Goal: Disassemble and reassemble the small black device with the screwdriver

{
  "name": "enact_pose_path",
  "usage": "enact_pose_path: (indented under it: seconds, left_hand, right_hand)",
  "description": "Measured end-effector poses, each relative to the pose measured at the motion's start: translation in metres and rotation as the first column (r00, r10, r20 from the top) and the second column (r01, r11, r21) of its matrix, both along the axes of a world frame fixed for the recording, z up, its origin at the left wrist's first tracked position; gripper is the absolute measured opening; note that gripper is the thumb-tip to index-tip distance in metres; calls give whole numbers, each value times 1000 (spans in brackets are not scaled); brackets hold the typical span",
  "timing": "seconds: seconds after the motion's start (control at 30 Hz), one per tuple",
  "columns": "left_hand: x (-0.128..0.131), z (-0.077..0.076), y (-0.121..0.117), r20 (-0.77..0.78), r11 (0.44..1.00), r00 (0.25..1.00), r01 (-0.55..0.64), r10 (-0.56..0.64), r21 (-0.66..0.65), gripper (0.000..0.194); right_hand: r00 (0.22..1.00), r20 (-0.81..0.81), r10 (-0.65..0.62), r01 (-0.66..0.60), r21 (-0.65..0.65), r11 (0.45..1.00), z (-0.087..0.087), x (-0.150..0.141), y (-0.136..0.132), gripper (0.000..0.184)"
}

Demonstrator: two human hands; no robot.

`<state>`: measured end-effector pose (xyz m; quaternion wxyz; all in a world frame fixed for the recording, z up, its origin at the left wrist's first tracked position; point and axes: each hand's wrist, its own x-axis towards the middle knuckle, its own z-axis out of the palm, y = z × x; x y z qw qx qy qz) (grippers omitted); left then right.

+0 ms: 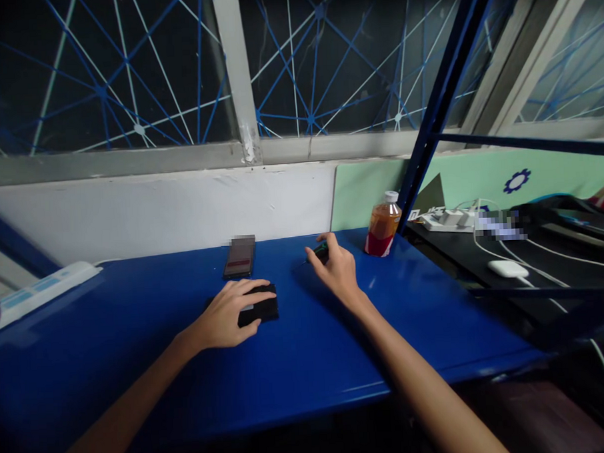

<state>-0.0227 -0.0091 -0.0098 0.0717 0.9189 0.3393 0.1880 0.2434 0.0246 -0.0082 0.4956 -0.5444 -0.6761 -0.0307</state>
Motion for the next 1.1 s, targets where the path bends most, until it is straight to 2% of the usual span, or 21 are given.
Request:
enact_pose_path:
  seconds: [0.2, 0.43, 0.57, 0.7, 0.8, 0.9, 1.0, 1.1]
  left_hand:
    - [-2, -1, 0, -12, 1000, 1000, 9, -10, -30, 55]
    - [0, -10, 2, -22, 991, 992, -123, 124, 55, 48]
    - [-1, -11, 3, -46, 982, 985, -159, 164, 105, 56]
    - [2, -9, 2, -1, 972, 982, -186, 189, 145, 47]
    - [7, -9, 0, -51, 959, 970, -225, 237, 172, 43]
    - [12, -10, -3, -78, 921, 929, -345, 363, 180, 43]
    - [13, -9, -4, -54, 863, 869, -478, 492, 160, 55]
    - [11, -6, -3, -78, 886, 888, -441, 454, 140, 61]
  right_hand:
    - [999, -41, 27, -26, 17, 1000, 3, -2, -3, 31]
    - [979, -191, 71, -74, -10, 997, 13, -2, -8, 29]
    - [984, -166, 66, -66, 6, 998, 15, -3, -10, 29]
    - [988, -130, 80, -77, 30, 997, 14, -6, -11, 28]
    - [991, -107, 82, -76, 58, 995, 13, -7, -12, 28]
    - [991, -91, 94, -86, 80, 993, 12, -9, -13, 28]
    - [991, -81, 105, -98, 82, 992, 12, -10, -14, 27]
    - [992, -72, 108, -102, 90, 991, 13, -9, -15, 25]
